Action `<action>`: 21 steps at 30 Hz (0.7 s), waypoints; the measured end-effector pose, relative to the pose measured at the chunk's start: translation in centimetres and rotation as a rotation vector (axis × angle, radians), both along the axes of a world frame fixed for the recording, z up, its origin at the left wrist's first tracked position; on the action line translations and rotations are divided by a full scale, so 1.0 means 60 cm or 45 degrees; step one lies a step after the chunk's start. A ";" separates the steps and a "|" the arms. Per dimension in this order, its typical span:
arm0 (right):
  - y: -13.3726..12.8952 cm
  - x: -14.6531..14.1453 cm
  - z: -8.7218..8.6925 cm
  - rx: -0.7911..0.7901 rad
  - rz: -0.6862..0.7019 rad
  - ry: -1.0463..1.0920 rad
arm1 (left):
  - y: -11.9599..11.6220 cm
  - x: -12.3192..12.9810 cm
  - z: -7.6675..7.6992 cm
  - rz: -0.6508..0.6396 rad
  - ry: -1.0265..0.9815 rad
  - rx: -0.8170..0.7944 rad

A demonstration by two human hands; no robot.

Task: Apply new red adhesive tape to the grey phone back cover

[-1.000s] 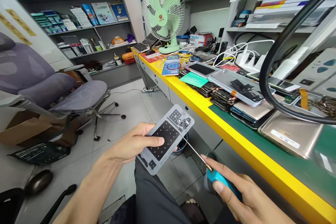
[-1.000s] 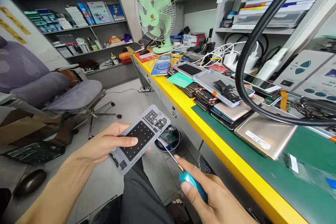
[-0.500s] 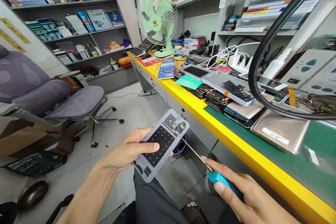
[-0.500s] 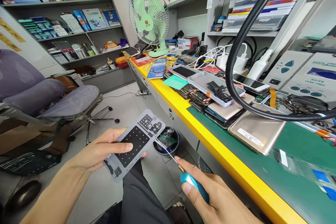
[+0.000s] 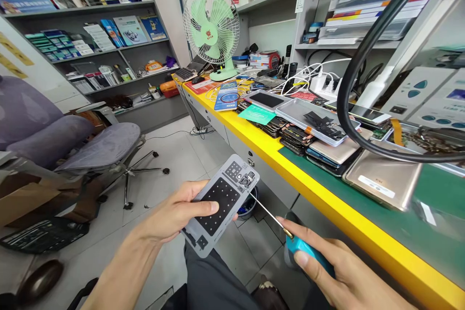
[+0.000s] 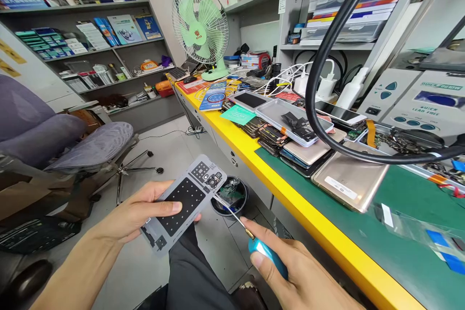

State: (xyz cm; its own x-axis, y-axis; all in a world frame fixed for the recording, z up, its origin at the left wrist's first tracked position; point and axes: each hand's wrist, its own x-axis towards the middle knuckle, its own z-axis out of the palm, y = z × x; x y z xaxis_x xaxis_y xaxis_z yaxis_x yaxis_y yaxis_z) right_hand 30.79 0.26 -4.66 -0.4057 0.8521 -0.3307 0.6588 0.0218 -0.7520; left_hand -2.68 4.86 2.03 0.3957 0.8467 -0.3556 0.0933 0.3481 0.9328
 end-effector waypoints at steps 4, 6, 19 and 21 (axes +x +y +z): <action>0.001 -0.001 -0.003 0.014 -0.032 -0.029 | 0.000 -0.001 0.000 0.004 0.004 -0.015; 0.003 -0.002 -0.005 0.018 -0.037 -0.037 | 0.001 -0.002 -0.001 0.010 0.015 -0.016; 0.015 -0.003 0.005 0.091 -0.082 -0.033 | 0.003 -0.013 -0.011 -0.017 0.077 -0.024; 0.015 -0.005 0.008 0.082 -0.062 -0.011 | 0.003 -0.015 -0.012 -0.024 0.072 -0.024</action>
